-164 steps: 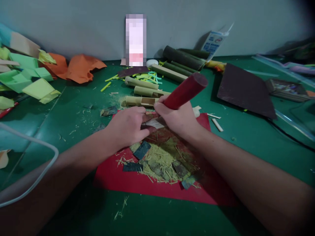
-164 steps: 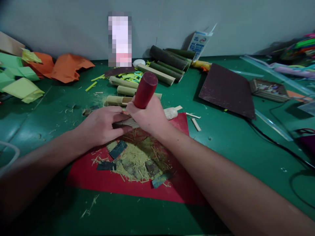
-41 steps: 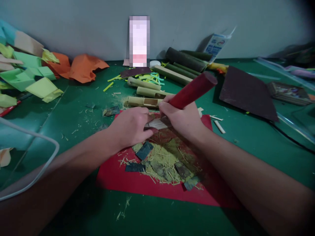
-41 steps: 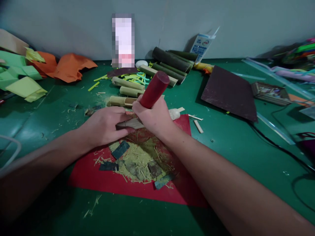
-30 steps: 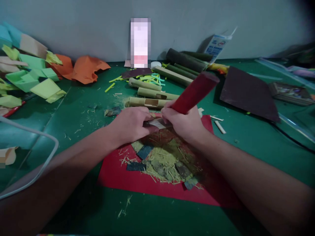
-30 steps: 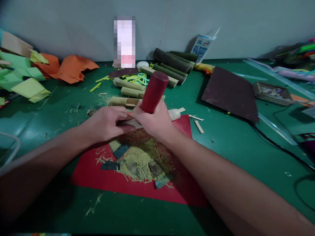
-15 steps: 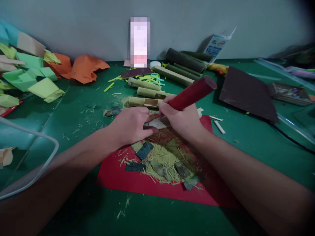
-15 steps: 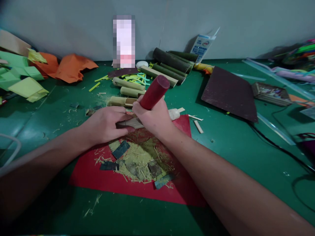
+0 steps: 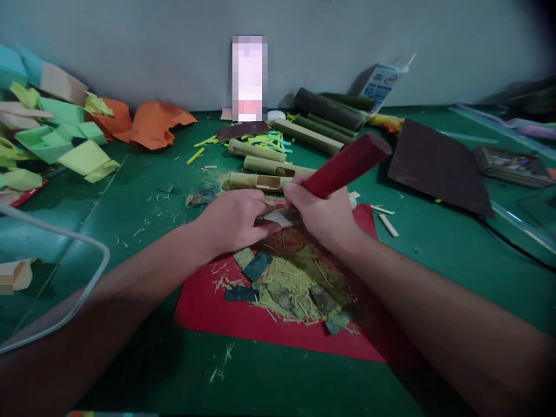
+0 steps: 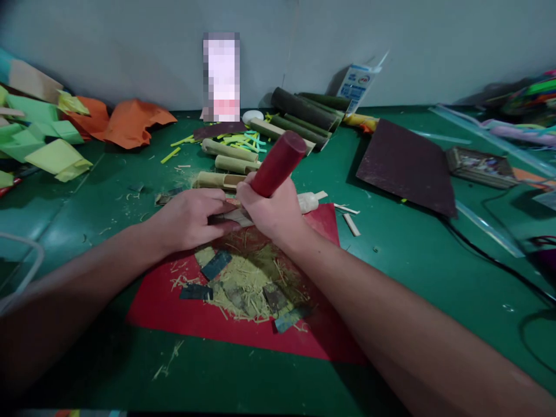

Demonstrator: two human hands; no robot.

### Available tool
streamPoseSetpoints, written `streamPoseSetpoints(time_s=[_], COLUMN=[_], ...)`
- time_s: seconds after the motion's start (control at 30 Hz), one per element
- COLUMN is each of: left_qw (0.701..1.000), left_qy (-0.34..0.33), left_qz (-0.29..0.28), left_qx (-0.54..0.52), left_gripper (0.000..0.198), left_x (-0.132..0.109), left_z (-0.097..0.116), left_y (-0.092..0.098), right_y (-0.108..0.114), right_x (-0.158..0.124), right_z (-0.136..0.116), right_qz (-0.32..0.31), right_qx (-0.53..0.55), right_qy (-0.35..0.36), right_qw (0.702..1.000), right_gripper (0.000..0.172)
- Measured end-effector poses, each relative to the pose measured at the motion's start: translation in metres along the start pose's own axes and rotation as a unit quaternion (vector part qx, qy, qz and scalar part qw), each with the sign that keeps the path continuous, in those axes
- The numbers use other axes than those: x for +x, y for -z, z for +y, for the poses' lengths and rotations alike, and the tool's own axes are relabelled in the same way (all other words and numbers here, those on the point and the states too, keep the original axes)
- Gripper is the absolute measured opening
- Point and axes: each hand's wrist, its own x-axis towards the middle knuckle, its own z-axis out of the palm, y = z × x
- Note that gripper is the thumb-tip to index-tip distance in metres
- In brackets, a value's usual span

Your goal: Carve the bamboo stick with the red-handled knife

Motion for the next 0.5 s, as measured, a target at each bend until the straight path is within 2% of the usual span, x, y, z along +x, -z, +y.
streamPoseSetpoints(time_s=[0.07,0.33,0.5], left_qw=[1.0,0.998,0.998], left_qy=[-0.004,-0.01,-0.003], left_qz=[-0.003,0.008,0.013], left_qx=[0.005,0.059,0.066], left_gripper=[0.023,0.031,0.029], left_x=[-0.0004,-0.0012,-0.0016], left_z=[0.0003,0.0001,0.0017], left_y=[0.0001,-0.0002,-0.0012], right_y=[0.0002,-0.0003,-0.0013], right_x=[0.001,0.0046,0.0041], right_z=[0.0023,0.005,0.0029], right_qz=[0.023,0.002,-0.002], right_qx=[-0.002,0.003,-0.012], right_qy=[0.006,0.005,0.008], right_qw=[1.0,1.0,1.0], right_gripper=[0.022,0.017,0.019])
